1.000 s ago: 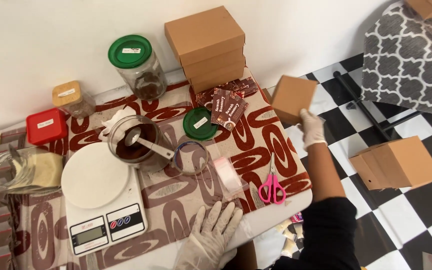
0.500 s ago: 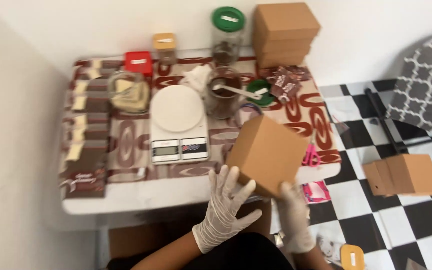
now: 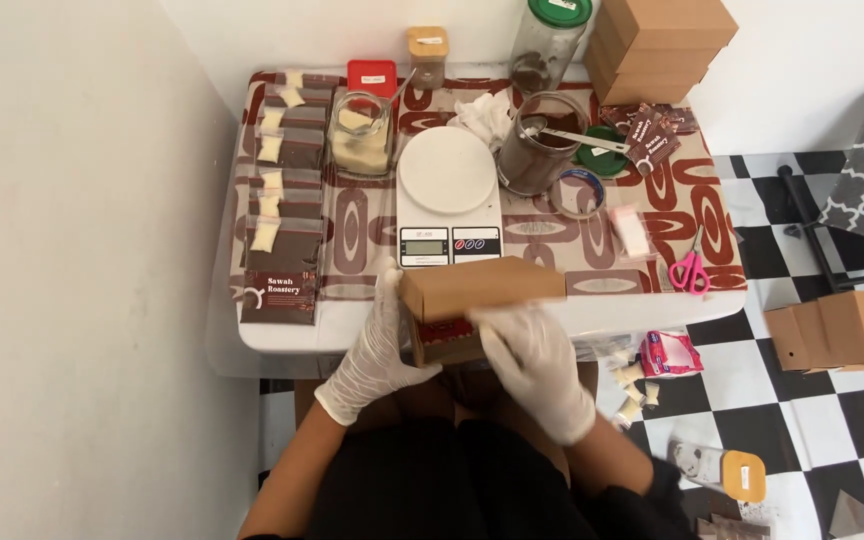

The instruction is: The person scoops a white powder into small plastic bags, seals them, and places them into cardboard boxes. They repeat this process for multiple units, arranging the filled bags inside the boxes and closing the flaps.

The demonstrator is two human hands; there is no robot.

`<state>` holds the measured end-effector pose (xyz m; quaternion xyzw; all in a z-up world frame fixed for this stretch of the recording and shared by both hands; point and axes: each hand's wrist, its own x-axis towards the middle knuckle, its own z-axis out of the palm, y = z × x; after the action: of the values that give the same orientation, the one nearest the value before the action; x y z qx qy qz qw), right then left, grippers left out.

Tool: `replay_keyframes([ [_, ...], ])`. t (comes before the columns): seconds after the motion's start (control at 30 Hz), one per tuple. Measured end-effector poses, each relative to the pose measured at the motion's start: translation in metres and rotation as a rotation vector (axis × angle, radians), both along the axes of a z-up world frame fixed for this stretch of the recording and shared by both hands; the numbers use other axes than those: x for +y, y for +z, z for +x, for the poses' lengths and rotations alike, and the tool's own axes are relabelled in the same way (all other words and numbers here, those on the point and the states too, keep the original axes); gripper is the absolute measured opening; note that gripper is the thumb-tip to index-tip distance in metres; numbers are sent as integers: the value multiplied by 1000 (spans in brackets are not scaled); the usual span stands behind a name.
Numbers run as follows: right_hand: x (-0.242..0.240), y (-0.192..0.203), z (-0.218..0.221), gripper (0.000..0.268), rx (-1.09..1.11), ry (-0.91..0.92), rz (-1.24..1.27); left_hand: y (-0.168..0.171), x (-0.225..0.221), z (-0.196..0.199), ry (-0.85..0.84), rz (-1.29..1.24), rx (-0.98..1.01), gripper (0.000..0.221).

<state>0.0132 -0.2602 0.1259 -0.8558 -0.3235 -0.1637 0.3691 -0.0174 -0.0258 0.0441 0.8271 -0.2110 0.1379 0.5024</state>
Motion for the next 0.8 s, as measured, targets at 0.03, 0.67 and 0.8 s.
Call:
replay_keyframes([
  [0.03, 3, -12, 24, 16, -106, -24, -129, -6, 0, 2, 63, 9, 13, 144],
  [0.67, -5, -86, 88, 64, 777, -121, 464, 12, 17, 24, 109, 4, 323, 167],
  [0.8, 20, -14, 83, 64, 860, -151, 461, 17, 19, 39, 74, -94, 280, 156],
])
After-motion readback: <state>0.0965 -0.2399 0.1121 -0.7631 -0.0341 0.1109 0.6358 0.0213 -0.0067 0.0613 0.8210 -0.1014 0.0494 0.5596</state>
